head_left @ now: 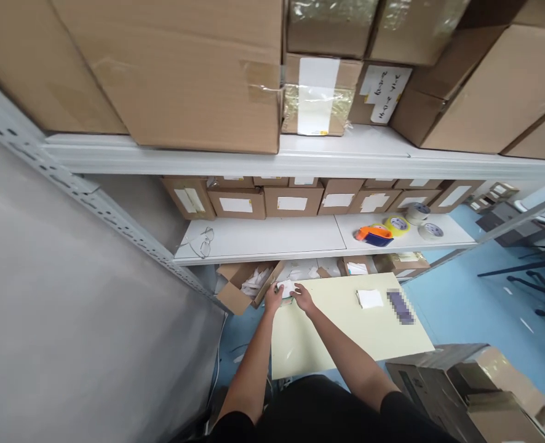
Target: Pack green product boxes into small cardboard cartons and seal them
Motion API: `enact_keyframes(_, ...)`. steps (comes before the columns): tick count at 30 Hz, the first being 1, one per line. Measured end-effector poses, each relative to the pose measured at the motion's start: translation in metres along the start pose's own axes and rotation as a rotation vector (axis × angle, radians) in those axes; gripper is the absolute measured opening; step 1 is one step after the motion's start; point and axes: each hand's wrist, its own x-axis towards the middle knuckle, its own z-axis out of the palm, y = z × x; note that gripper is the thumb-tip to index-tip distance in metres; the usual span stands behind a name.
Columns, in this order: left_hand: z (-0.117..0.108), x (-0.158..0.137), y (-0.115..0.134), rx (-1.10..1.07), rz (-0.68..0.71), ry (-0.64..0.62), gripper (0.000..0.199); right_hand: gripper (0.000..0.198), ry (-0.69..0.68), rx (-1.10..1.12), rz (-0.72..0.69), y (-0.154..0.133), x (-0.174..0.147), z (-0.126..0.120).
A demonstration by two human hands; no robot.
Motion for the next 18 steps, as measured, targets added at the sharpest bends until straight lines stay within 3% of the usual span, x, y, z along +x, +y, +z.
enact_keyframes(7,-0.007,0.009,0.011,0.073,0.003,-0.001,0.038,0.048,0.038,-0.028,-0.136,0.006,-0.019,-0.05)
enact_keyframes(10,-0.003,0.005,0.029,0.111,0.074,0.162,0.041,0.049,0.097,-0.07,-0.169,0.008,-0.026,-0.084)
enact_keyframes(12,0.009,-0.004,0.051,0.103,0.186,0.307,0.043,0.049,0.159,-0.098,-0.216,0.007,-0.029,-0.11)
enact_keyframes(14,0.029,-0.017,0.081,0.042,0.286,0.344,0.046,0.049,0.239,-0.115,-0.289,0.003,-0.031,-0.14)
enact_keyframes(18,0.087,-0.046,0.146,-0.167,0.316,0.101,0.049,0.049,0.371,-0.162,-0.432,-0.008,-0.031,-0.213)
